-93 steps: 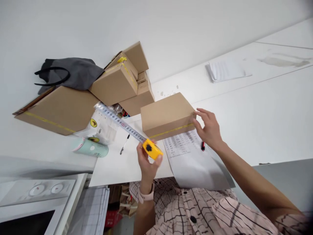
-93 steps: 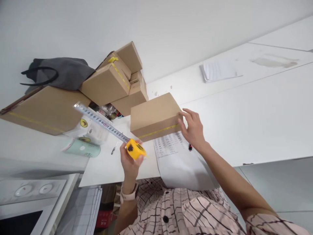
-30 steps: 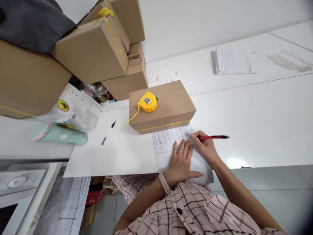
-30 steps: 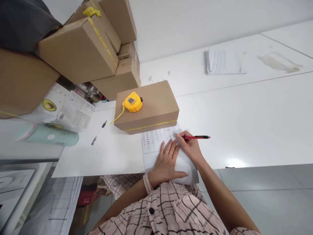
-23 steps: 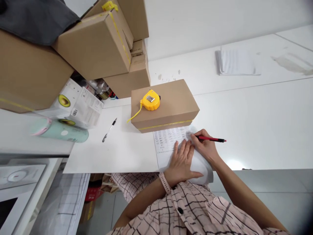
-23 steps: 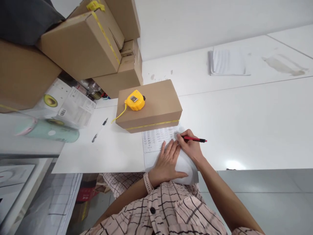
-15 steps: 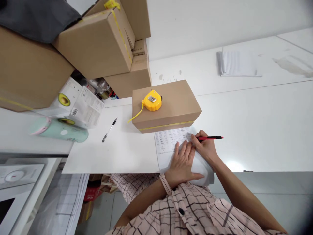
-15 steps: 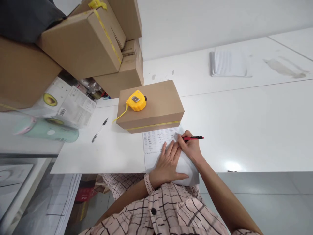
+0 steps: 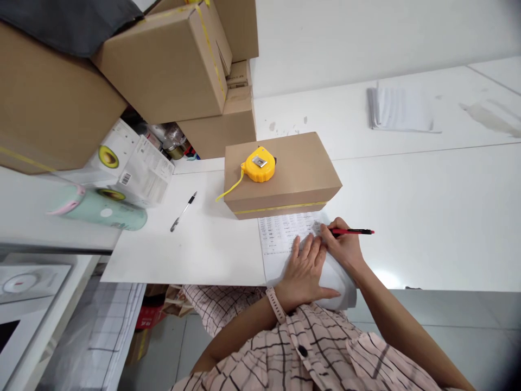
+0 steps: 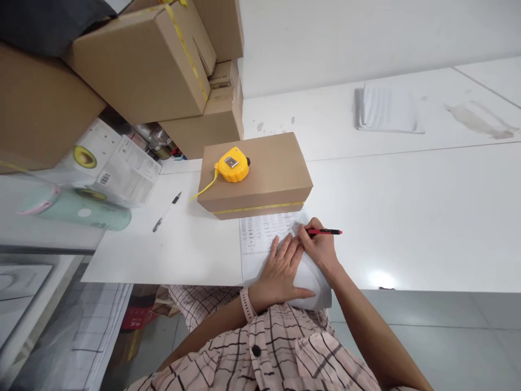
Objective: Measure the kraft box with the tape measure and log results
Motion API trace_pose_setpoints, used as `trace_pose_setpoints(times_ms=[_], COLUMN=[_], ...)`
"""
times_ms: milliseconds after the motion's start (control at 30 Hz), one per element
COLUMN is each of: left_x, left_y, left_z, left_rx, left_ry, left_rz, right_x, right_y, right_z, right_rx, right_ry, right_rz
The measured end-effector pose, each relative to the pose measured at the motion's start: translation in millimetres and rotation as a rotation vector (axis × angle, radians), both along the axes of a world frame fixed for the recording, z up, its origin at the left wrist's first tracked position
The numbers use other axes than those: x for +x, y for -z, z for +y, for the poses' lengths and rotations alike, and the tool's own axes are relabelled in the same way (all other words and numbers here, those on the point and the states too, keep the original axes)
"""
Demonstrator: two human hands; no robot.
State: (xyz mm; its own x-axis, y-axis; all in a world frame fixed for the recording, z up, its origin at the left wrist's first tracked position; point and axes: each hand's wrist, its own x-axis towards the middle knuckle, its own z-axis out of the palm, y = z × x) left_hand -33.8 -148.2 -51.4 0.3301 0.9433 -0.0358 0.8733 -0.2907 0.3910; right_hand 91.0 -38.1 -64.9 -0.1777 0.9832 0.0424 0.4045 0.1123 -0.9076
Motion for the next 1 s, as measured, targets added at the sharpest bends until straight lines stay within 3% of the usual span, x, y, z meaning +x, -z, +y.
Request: trace_pose_setpoints(times_ms=[1000], left_x=[0.1], left_y=[3.5], left_z=[-0.5], left_rx=[0.047], left_ry=[0.002], left_rz=[0.037], right_x=[0.6], right_y=[2.4], right_z=[2.3], right_rx=[-0.009], right_ry=[0.036], right_rz=[0.024])
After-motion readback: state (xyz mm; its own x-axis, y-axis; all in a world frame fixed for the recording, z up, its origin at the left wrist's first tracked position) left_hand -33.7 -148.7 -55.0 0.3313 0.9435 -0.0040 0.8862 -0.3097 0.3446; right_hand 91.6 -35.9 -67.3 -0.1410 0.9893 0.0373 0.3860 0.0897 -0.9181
